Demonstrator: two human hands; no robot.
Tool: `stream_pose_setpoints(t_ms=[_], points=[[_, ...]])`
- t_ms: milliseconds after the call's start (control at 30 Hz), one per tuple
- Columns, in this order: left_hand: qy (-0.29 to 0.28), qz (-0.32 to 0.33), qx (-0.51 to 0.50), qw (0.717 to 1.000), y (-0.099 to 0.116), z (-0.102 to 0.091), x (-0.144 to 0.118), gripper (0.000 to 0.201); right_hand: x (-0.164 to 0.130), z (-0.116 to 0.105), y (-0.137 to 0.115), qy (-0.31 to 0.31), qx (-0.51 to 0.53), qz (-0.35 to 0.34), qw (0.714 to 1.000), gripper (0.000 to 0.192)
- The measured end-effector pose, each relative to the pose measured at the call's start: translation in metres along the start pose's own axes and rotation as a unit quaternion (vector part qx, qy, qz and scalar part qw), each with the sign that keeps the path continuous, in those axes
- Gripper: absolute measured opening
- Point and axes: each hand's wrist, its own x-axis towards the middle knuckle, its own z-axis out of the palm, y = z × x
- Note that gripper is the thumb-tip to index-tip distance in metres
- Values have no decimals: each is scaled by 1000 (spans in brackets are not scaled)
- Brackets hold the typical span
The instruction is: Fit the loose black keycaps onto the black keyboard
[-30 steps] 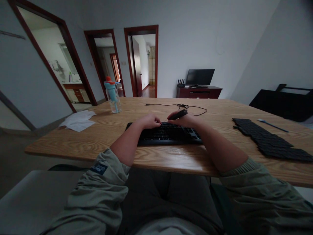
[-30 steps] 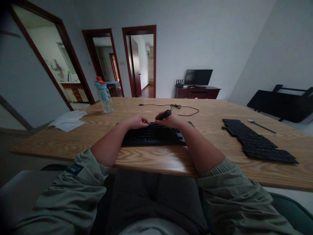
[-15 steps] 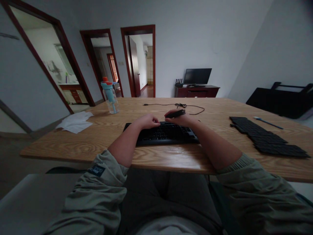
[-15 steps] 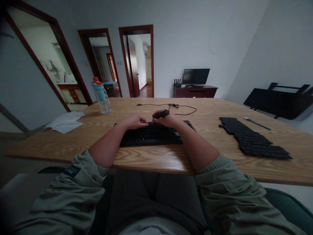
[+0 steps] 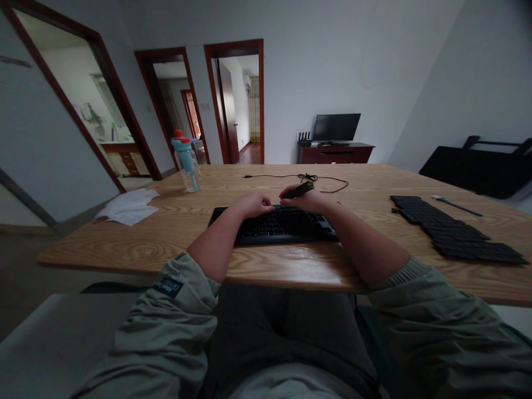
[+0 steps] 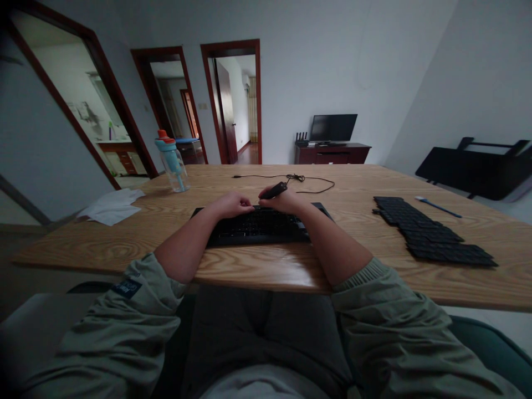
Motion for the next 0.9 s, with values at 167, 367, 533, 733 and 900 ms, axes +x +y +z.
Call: stream_pose_setpoints(t_ms=[167,367,533,733,900], points=[[16,5,-9,1000,-3,4,3,34,3,1,2,7,28,42,999,13],[32,17,17,999,-4,7,5,31,5,3,3,-21,9,59,998,19],[28,3,28,999,1,6,4,29,1,7,-6,-37,-59,48,996,24],[27,1,27,999,5,4,2,28,-3,11,-11,-47,-110,32,992,15],[16,4,13,1000,2,3,1,29,-5,7,-12,-78,-127,13,989,15]])
